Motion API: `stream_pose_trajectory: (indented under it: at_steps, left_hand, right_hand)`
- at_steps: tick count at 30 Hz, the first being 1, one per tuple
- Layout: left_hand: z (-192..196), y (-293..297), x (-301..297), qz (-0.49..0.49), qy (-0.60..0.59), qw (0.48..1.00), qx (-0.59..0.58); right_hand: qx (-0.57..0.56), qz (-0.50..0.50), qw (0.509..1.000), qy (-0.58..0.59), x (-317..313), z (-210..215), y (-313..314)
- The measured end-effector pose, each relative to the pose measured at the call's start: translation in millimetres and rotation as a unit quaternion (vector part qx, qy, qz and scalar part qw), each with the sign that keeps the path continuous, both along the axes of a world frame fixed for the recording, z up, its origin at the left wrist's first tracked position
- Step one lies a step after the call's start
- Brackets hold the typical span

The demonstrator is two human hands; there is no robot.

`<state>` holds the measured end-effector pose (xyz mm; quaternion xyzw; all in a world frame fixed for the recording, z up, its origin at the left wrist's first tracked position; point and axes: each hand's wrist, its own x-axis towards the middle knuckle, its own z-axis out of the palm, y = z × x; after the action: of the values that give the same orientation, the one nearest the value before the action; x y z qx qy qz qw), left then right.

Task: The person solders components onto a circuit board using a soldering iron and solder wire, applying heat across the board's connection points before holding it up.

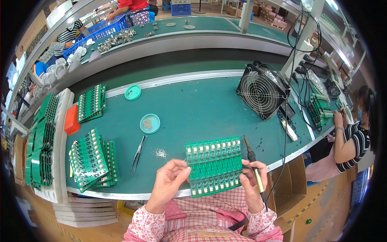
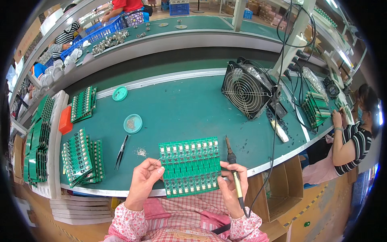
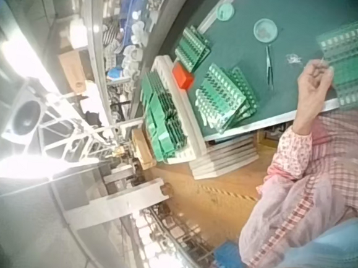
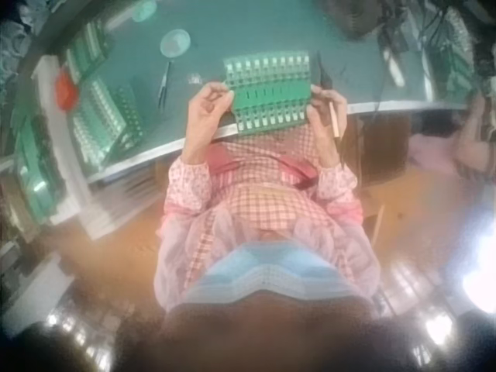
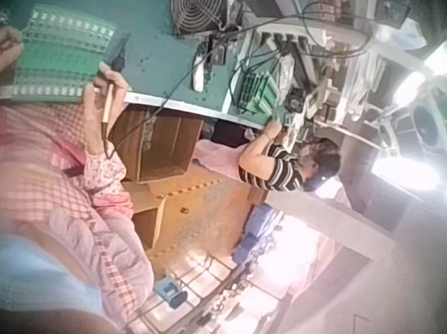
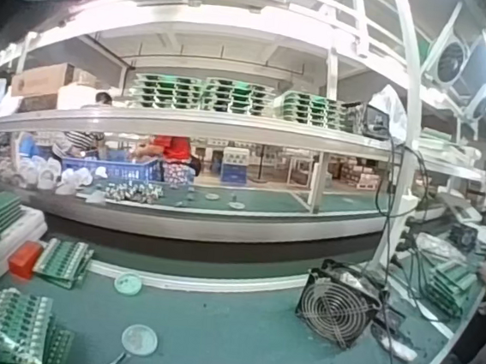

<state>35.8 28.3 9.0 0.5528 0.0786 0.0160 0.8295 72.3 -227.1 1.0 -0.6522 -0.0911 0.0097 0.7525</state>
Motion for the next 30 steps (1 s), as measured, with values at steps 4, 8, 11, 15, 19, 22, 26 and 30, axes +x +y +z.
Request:
stream_pose_trajectory:
  at_steps: [4, 8, 11, 15, 19, 22, 26, 30]
  left_hand:
    - [-1, -1, 2, -0.009, 0.001, 1.0, 0.007]
    - [-2, -1, 2, 0.033, 0.003, 0.999, 0.042]
    - [0, -2, 5, 0.063, -0.003, 0.996, 0.07]
    - [-3, -1, 7, 0.062, -0.003, 0.994, 0.086]
    - [-1, -4, 7, 0.058, 0.0, 0.995, 0.087]
    - [-1, -5, 6, 0.061, 0.0, 0.994, 0.088]
    - [1, -5, 6, 0.064, 0.002, 0.994, 0.088]
    - [-1, -4, 6, 0.057, 0.003, 0.994, 0.094]
  right_hand:
    - [-0.003, -0.005, 1.0, -0.002, -1, 1, -2]
    - [0.047, 0.003, 0.999, 0.027, -1, 8, 1]
    - [0.081, 0.042, 0.996, -0.014, 1, 8, 4]
    - [0.089, 0.056, 0.994, -0.039, -2, 11, 1]
    - [0.096, 0.052, 0.993, -0.044, -7, 12, 0]
    - [0.112, 0.059, 0.991, -0.049, -9, 13, 0]
    - [0.1, 0.057, 0.992, -0.047, -10, 16, -1]
    - [0.112, 0.053, 0.991, -0.042, -10, 16, 0]
